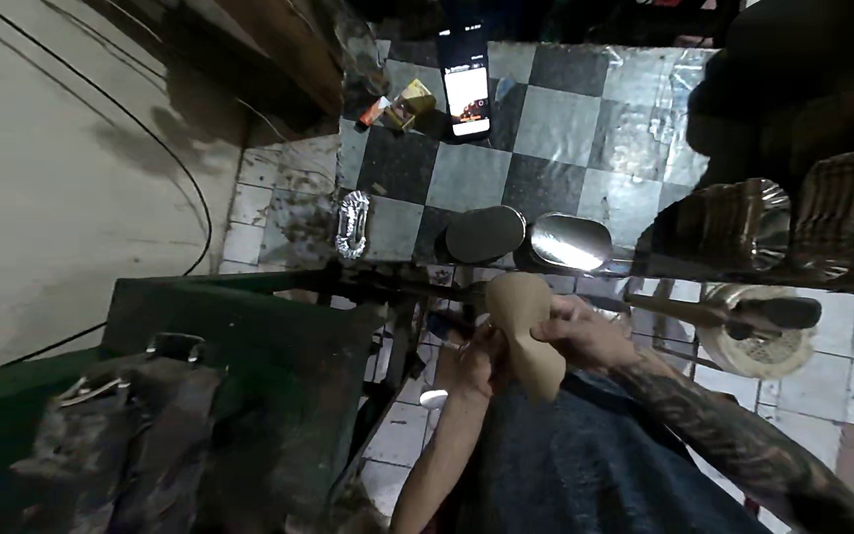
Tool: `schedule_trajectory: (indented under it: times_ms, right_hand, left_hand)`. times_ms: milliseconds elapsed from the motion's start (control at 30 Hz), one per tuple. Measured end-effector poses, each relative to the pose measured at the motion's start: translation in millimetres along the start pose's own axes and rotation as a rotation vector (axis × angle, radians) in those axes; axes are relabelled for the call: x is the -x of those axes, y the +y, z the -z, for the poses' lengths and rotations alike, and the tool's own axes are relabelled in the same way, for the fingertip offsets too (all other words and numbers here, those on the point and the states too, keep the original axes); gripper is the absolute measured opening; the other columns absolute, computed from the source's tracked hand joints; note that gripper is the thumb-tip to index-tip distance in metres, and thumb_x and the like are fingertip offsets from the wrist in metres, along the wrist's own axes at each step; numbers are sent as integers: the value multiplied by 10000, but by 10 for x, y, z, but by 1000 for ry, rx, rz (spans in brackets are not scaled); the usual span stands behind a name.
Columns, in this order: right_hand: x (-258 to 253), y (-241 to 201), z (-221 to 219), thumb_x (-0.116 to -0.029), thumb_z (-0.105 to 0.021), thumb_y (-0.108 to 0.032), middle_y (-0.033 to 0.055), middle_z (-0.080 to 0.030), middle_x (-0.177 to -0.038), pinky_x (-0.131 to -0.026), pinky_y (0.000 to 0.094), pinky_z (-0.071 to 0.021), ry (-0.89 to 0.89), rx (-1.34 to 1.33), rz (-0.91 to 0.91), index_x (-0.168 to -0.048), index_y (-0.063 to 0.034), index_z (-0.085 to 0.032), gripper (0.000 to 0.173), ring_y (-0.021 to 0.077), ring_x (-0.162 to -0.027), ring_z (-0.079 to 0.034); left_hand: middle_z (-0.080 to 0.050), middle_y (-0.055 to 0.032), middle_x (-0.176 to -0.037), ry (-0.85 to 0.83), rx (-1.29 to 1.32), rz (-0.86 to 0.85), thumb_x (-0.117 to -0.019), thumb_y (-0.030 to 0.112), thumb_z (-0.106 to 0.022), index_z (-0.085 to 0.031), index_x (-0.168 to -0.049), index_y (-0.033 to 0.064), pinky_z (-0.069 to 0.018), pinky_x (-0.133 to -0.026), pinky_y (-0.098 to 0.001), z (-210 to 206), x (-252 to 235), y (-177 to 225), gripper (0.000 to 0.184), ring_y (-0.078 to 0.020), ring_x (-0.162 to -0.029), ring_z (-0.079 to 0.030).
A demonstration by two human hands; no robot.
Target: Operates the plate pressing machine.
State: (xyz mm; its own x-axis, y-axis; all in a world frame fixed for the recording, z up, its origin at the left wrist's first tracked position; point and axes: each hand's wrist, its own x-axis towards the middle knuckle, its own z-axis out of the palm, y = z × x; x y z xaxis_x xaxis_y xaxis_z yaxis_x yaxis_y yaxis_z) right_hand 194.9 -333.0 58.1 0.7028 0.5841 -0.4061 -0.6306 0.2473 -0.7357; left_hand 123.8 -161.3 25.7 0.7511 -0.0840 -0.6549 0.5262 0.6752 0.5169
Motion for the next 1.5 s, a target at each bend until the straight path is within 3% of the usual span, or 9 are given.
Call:
schedule_trajectory:
  times_ms: [100, 267, 533, 900, 1100, 1167, 1233, 1333, 1500]
  right_hand:
    - [-90, 393, 551, -980, -592, -79, 45, -737, -946, -804, 313, -600, 87, 580, -94, -1075, -20, -718, 169, 108, -836, -699]
    - [528, 461, 642, -1016, -582, -151, 226, -724, -1137, -976, 646, -487, -298, 1359, -650, -1236, -120, -738, 272, 437, -1100, -669]
    - [765, 476, 544, -1021, -566, -156, 222, -730, -1149, -937, 665, -505, -442, 1394, -765, -1393, -204, -651, 384, 449, -1075, -687]
    - [298, 455, 504, -1035, -561, -234, 223, -711, -1231, -983, 696, -481, -699, 1625, -604, -1437, -247, -614, 406, 473, -1135, -667]
    - [-166, 467, -226, -1053, -561, -281, 201, -679, -1320, -1035, 683, -449, -658, 1791, -658, -1452, -284, -601, 401, 461, -1224, -625]
    - [-364, 545, -567, -1049, -564, -253, 222, -698, -1259, -1010, 677, -471, -654, 1857, -609, -1411, -231, -632, 370, 469, -1181, -645]
    - [-560, 682, -953, -1035, -575, -221, 231, -707, -1226, -974, 675, -495, -685, 1904, -537, -1394, -226, -646, 366, 478, -1139, -661]
    - [-824, 973, -1595, -1034, -576, -215, 245, -691, -1244, -968, 666, -499, -823, 1998, -417, -1450, -228, -594, 417, 488, -1153, -649]
    - [-1206, 1414, -2592, -895, -678, 18, 259, -719, -1087, -692, 550, -605, -876, 1801, 884, -1287, -156, -713, 430, 447, -886, -731]
  left_hand:
    - [-694, -77, -1163, -38, -629, -4, -1024, 40, -539, -581, -1310, -19, -575, -931, -296, 430, -652, -393, 295, -115, -1042, -676]
    - [-553, -167, -1482, -369, -1708, -16, -1097, 400, -417, -586, -1439, 91, -336, -1192, -548, 54, -1398, -938, 491, -352, -1424, -462]
    - [-632, -216, -1356, -457, -1632, 76, -1113, 436, -316, -646, -1312, 18, -371, -1139, -581, -566, -1411, -792, 568, -365, -1322, -563]
    - [-587, -141, -1409, 593, -585, -1108, -1117, 276, -236, -493, -1458, -23, -460, -1100, -313, 693, 423, 1549, 521, -106, -1260, -571]
    - [-453, -237, -1541, 871, -644, -1022, -1142, 213, -190, -353, -1545, -60, -347, -1209, -367, 1052, 618, 2472, 513, -239, -1441, -441]
    - [-483, -149, -1541, 972, -916, -399, -1148, 247, -244, -402, -1544, 46, -339, -1201, -447, 869, 1163, 2482, 471, -249, -1445, -443]
    - [-700, -203, -1186, 1144, -1069, -454, -1104, 418, -401, -664, -1286, 33, -493, -999, -585, 1548, 1107, 2176, 500, -353, -1141, -664]
    - [-540, -202, -1468, 1254, -1247, -258, -1049, 443, -548, -551, -1463, 85, -157, -1180, -738, 2484, 1032, 1726, 547, -426, -1399, -464]
    - [-692, -218, -1196, 1121, -1248, -164, -1048, 247, -593, -721, -1172, 92, -464, -951, -724, 2588, 2270, 1375, 236, -460, -1130, -645]
